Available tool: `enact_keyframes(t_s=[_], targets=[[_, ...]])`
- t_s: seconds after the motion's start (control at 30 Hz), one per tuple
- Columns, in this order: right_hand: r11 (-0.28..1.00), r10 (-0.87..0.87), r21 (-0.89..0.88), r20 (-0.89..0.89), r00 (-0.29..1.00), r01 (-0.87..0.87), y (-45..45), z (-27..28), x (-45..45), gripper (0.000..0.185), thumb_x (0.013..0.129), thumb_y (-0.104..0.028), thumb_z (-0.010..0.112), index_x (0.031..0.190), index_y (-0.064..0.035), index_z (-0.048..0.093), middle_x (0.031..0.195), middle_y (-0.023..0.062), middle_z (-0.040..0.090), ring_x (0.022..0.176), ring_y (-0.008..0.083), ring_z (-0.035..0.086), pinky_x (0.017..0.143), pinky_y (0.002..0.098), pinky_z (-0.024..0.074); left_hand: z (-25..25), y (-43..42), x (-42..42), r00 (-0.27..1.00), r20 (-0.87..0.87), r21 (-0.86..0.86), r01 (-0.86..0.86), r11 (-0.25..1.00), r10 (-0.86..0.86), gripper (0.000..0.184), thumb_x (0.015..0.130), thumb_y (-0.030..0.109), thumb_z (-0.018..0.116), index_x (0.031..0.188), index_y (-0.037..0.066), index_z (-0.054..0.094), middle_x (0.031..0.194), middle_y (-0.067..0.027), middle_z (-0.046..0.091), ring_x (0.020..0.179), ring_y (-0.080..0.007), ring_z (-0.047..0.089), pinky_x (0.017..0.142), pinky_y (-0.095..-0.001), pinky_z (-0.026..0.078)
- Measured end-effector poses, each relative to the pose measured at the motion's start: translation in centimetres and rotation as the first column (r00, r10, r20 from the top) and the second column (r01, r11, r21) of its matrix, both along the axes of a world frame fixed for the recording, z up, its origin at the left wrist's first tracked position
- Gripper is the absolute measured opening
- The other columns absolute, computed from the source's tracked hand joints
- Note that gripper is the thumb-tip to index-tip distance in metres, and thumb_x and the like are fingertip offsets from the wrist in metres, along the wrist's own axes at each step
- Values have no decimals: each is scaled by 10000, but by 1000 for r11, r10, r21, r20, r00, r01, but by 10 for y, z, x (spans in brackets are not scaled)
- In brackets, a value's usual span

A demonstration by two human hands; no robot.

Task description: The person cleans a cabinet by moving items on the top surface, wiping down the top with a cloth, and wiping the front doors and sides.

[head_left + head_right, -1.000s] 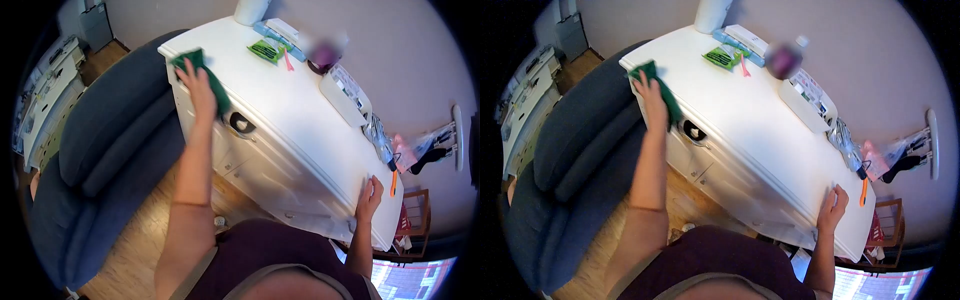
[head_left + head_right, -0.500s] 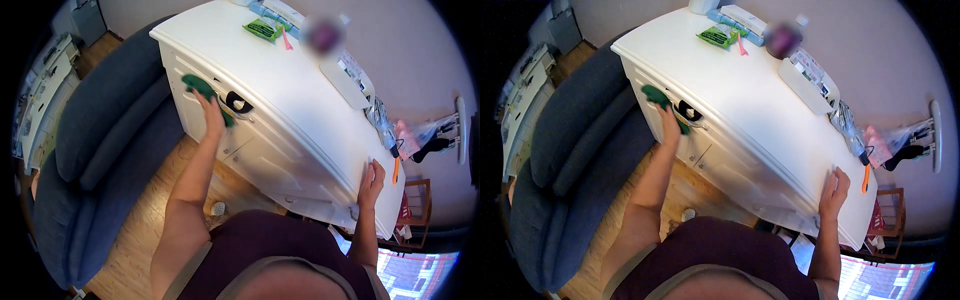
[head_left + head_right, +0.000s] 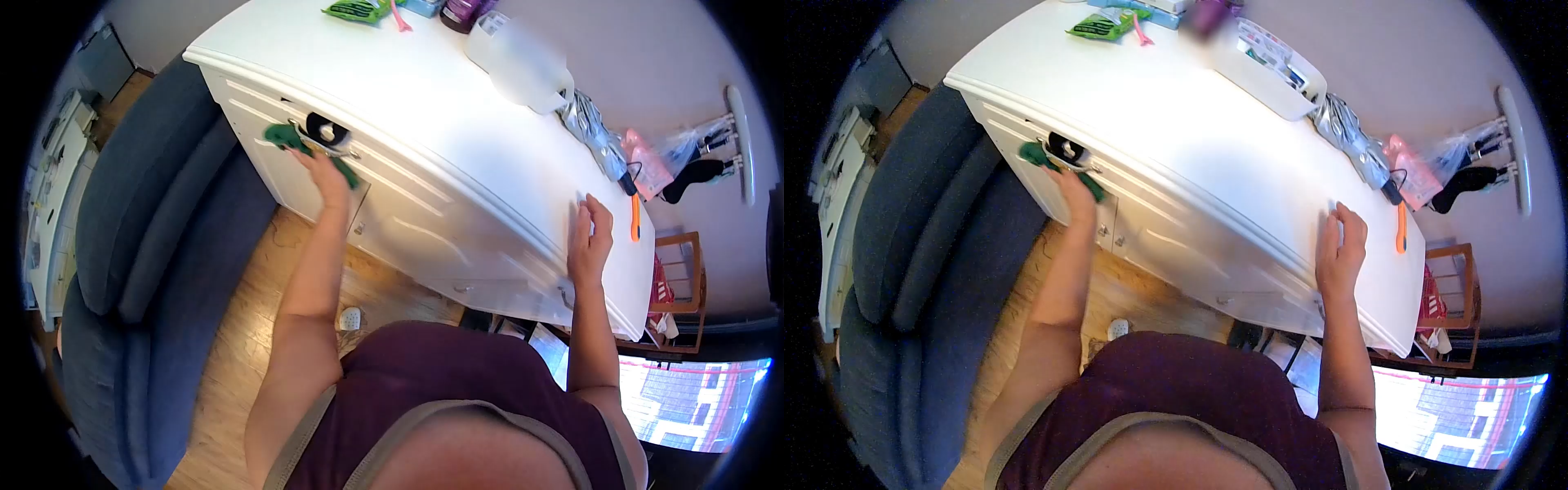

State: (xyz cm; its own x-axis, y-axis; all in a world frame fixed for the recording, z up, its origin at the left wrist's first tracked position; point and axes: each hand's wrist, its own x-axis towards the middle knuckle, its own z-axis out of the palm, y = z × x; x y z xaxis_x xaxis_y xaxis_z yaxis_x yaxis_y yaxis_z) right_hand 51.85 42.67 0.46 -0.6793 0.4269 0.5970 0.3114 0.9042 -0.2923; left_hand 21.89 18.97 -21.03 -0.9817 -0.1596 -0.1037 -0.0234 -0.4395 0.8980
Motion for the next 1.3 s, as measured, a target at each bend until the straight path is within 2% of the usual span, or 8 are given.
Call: enact_keyframes(t_s=[0.3, 0.4, 0.5, 0.57, 0.7, 0.83, 1.03, 1.3], targets=[[963, -8, -269, -115, 993, -24, 14, -5, 11, 291, 940, -186, 538, 1158, -4, 601, 1130, 142, 612, 1098, 223, 558, 965, 316, 411, 14, 83, 177, 957, 10, -308, 280, 909, -291, 734, 919, 110, 393, 1438, -77, -92, 1507, -302, 0, 1401, -369, 126, 1159, -369, 86], [973, 110, -185, -146, 983, -137, 26, -2, 26, 272, 919, -186, 565, 1125, -13, 605, 1076, 155, 616, 1036, 273, 561, 935, 349, 420, 4, 67, 111, 993, -11, -193, 110, 975, -114, 673, 1008, 263, 323, 1450, -42, -82, 1484, -309, 135, 1342, -356, 284, 1130, -377, 209], [985, 165, 82, -140, 976, -155, 57, 23, 80, 259, 894, -185, 588, 1085, -11, 610, 1015, 169, 620, 966, 327, 557, 906, 389, 422, 70, 62, 116, 993, 111, -43, 42, 998, -37, 656, 1000, 367, 264, 1483, 92, -86, 1462, -255, 225, 1230, -366, 416, 978, -458, 420], [984, 109, 159, -158, 981, -84, 85, 28, 117, 261, 888, -188, 589, 1082, -15, 620, 1028, 173, 623, 966, 333, 553, 903, 403, 419, 75, 81, 141, 998, -63, 83, 22, 996, -17, 675, 992, 342, 289, 1479, 61, -84, 1459, -271, 223, 1237, -363, 412, 1013, -433, 387], [969, -226, -140, -170, 959, 203, 131, 10, 197, 289, 898, -210, 562, 1087, -2, 629, 1080, 192, 620, 1039, 343, 551, 933, 412, 416, 41, 136, 236, 977, -94, -338, 148, 930, -190, 694, 991, 246, 325, 1443, -50, -111, 1456, -342, 167, 1303, -386, 338, 1092, -368, 276], [970, -243, -76, -175, 954, 233, 156, -32, 230, 295, 902, -187, 538, 1107, 13, 610, 1096, 208, 605, 1069, 341, 534, 958, 404, 402, 14, 165, 302, 893, -170, -373, 333, 866, -417, 705, 949, 190, 337, 1412, -123, -93, 1501, -295, -136, 1425, -361, -51, 1159, -381, 18], [987, -110, 105, -118, 987, 122, 127, -12, 217, 239, 907, -126, 510, 1047, 49, 592, 1040, 196, 601, 1017, 337, 528, 927, 412, 407, 51, 129, 201, 926, -370, -395, -89, 914, -70, 711, 970, 312, 317, 1415, -147, 4, 1519, -276, -69, 1429, -348, -47, 1161, -376, 3], [967, -93, 233, -67, 993, 106, 120, -10, 211, 233, 898, -110, 498, 1041, 55, 580, 971, 200, 594, 955, 357, 539, 860, 438, 424, 59, 136, 196, 964, -267, -214, -65, 975, 5, 689, 959, 233, 355, 1426, -122, -6, 1522, -270, -49, 1430, -340, 0, 1166, -358, -2]])
